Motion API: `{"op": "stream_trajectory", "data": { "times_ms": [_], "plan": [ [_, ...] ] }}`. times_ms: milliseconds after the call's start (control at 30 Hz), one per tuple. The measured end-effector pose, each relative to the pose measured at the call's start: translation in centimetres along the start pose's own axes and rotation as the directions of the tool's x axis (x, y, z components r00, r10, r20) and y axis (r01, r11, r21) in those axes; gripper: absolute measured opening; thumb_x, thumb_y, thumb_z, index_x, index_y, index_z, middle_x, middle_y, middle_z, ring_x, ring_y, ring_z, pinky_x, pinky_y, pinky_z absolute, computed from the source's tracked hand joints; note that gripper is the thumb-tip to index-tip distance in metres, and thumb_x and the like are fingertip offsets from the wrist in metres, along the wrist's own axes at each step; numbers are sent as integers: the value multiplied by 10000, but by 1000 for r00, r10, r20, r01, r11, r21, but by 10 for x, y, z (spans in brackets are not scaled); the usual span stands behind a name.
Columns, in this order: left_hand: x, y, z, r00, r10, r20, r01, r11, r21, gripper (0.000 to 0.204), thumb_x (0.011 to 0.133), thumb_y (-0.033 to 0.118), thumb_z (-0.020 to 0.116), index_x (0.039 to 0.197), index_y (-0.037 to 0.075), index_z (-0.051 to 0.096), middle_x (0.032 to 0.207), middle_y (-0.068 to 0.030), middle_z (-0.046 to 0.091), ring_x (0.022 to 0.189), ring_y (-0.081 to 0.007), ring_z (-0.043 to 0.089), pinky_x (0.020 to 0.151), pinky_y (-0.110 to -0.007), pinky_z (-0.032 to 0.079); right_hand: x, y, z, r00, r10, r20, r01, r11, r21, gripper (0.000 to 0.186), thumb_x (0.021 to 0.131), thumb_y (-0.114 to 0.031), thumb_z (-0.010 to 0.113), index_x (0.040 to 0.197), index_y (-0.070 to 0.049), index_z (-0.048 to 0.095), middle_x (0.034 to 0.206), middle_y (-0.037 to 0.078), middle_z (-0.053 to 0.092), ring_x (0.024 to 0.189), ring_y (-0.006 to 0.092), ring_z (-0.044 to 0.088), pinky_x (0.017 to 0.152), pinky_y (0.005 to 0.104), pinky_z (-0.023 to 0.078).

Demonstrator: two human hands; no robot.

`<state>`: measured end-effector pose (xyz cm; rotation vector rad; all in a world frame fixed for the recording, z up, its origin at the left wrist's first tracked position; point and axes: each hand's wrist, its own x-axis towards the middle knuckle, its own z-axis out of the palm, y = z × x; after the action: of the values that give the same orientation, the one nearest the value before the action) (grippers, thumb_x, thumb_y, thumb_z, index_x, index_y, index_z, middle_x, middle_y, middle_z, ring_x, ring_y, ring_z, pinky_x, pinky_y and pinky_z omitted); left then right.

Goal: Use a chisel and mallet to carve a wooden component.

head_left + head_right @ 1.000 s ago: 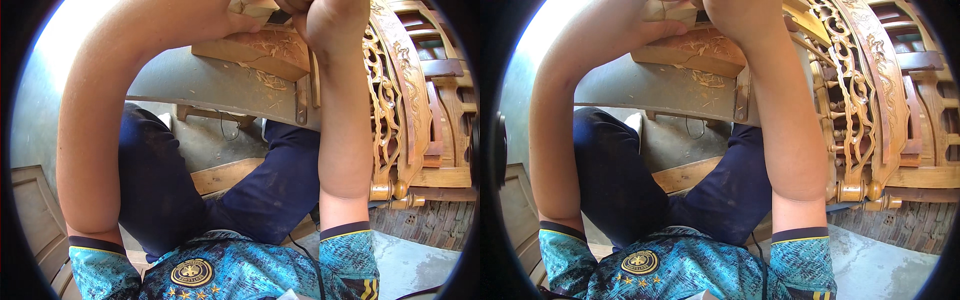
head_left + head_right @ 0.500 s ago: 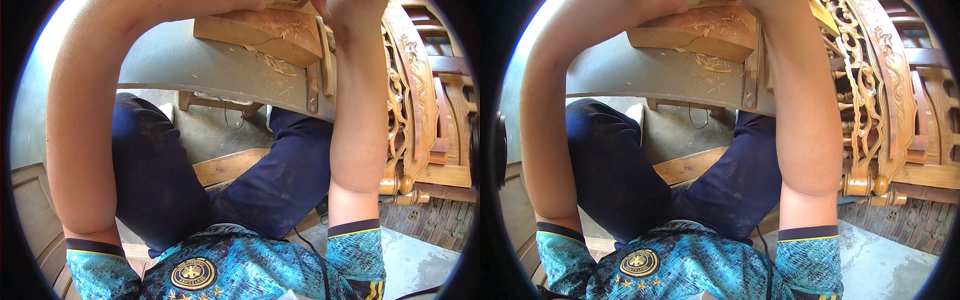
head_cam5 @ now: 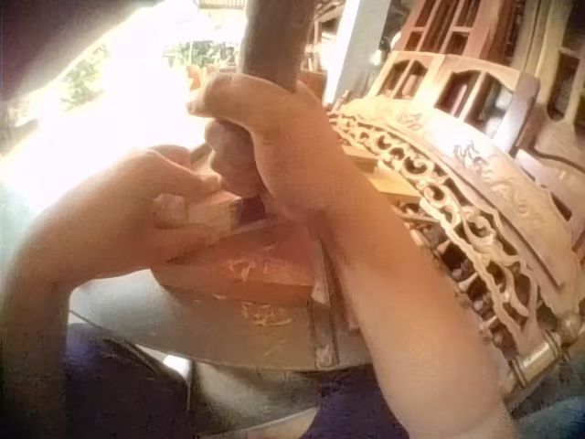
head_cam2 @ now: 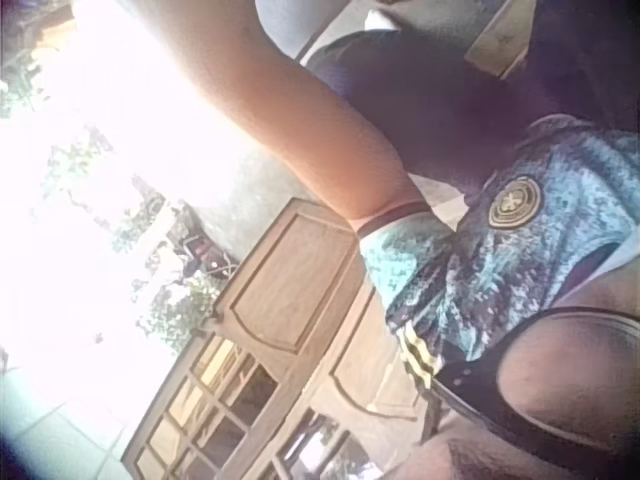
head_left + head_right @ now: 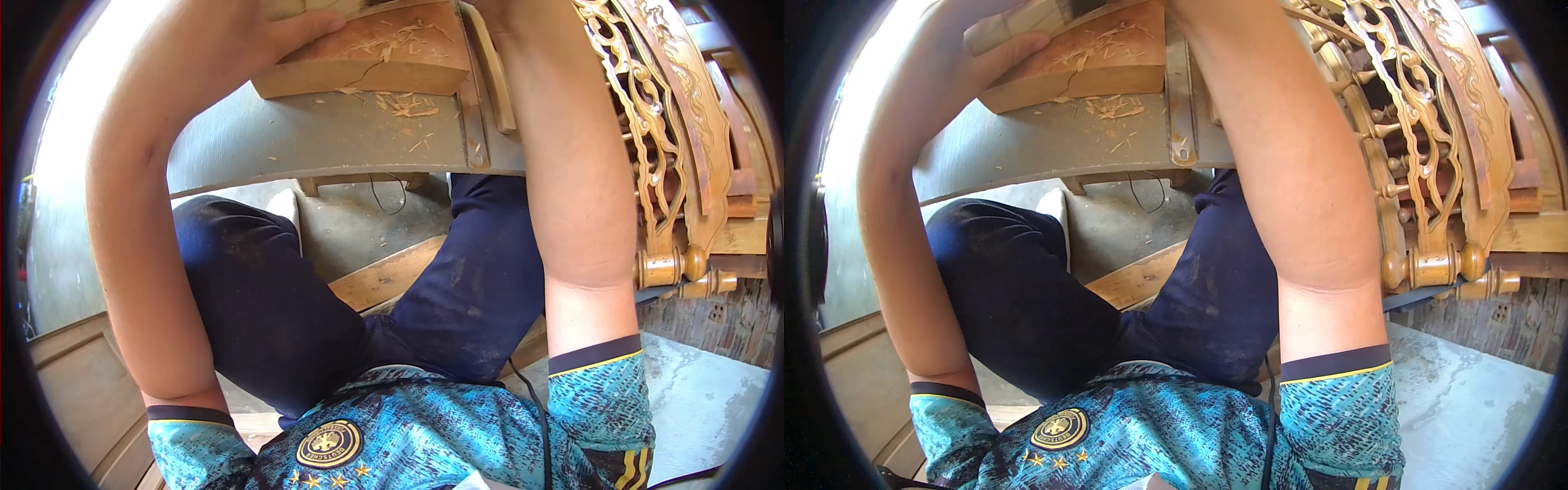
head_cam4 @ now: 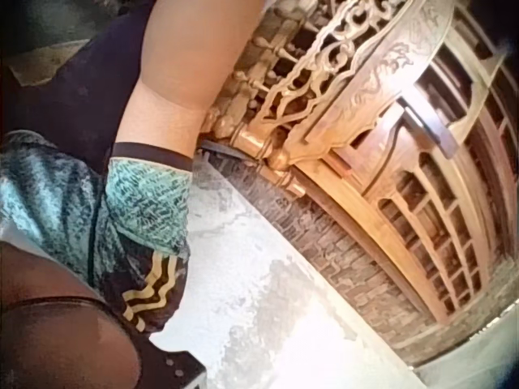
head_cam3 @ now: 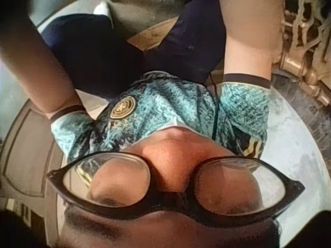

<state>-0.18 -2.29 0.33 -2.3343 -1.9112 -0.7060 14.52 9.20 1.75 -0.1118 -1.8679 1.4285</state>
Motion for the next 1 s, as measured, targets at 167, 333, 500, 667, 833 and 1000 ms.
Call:
{"op": "stream_trajectory", "data": {
  "times_ms": [167,333,500,667,833,1000],
  "plan": [
    [0,3,-7,999,23,-35,-26,997,-75,384,894,275,787,1201,51,735,1046,-116,680,934,-212,657,849,-352,553,-6,0,8,983,-142,-120,140,990,-26,274,918,-202,610,661,-156,528,505,-61,420,405,61,324,395,267,264],
    [8,15,-12,999,-33,9,32,996,85,407,895,296,791,1202,34,734,1057,-119,697,953,-211,660,863,-352,551,-9,-5,19,975,-123,-184,93,982,-162,264,917,-195,604,667,-147,536,513,-55,428,410,65,336,401,272,281],
    [12,18,-30,974,-93,207,129,977,-168,397,903,298,775,1203,40,739,1094,-123,716,968,-216,676,887,-373,552,-5,-4,25,971,-89,-222,36,972,-231,254,915,-188,597,672,-138,544,520,-49,436,414,69,348,408,278,298],
    [5,19,-22,987,-129,95,135,989,-60,388,900,283,777,1203,43,742,1117,-122,720,972,-219,681,903,-362,556,2,-2,22,987,-55,-149,29,985,-169,231,918,-172,584,694,-127,555,526,-37,445,416,76,361,415,282,314],
    [1,5,-9,999,-31,-8,30,989,-144,388,875,239,802,1211,54,742,1138,-116,720,987,-219,681,917,-357,554,7,1,26,973,-3,-231,-99,897,-431,219,947,-161,564,734,-112,569,564,-14,472,441,85,390,429,272,329],
    [4,4,0,996,65,-67,-66,998,-7,422,850,195,825,1242,69,735,1093,-116,729,950,-218,681,909,-349,553,12,-6,28,986,91,-137,-150,834,-532,233,984,-145,496,778,-72,576,675,28,539,506,120,419,494,267,386]
  ]
}}
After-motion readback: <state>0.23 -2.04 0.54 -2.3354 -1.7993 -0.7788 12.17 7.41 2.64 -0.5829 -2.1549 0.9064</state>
